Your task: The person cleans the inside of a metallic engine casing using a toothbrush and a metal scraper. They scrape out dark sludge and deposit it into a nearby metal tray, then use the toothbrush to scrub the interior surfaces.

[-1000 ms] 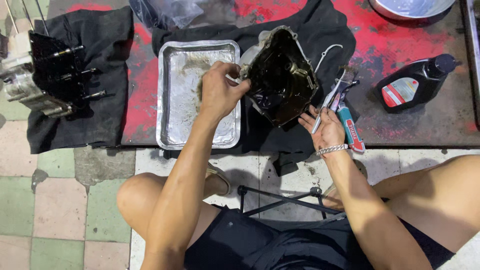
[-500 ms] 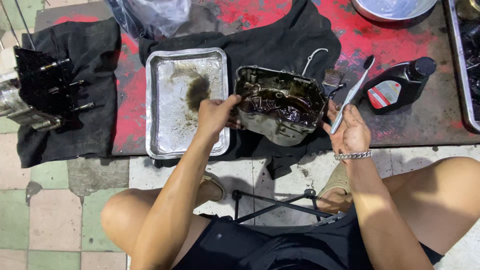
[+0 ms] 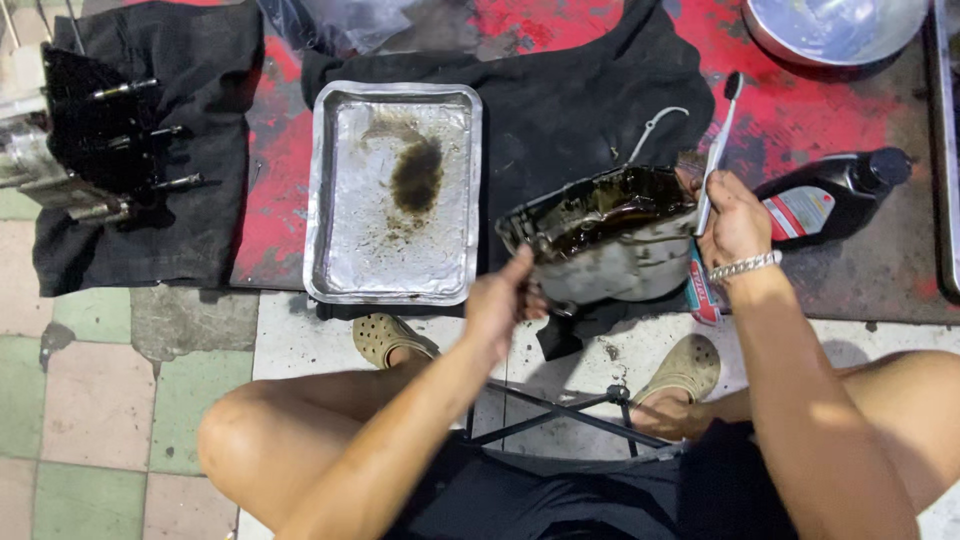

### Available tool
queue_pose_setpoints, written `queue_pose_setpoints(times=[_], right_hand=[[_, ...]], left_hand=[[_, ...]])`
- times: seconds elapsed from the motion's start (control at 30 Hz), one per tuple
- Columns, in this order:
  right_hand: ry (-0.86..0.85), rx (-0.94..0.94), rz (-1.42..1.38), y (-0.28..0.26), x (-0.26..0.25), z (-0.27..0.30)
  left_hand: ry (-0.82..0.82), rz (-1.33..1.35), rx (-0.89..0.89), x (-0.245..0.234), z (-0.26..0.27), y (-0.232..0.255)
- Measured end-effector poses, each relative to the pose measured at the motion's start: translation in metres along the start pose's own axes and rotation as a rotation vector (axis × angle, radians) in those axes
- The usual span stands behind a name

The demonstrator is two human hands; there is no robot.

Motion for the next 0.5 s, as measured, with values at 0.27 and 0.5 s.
queue_pose_setpoints(times=[0.27,0.5], right_hand=[[-0.142,0.211,0.399,0.005,0.063,-0.098],[-0.292,0.268,0.879,0.037,0.163,-0.157]], left_hand=[[0.02,0.509,0.059,0.059,0.052,-0.023],[-0.04,0.729,0.194,0.033,0.059,0.012]])
Point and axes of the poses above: each hand's wrist, its own z-axis away from the middle knuckle, its own x-axis out of the palm, y = z × x, the point moved 8 cm from there along -z, towards the middle knuckle, and after that the axes turned 12 degrees about -z, right-handed, at the moved point
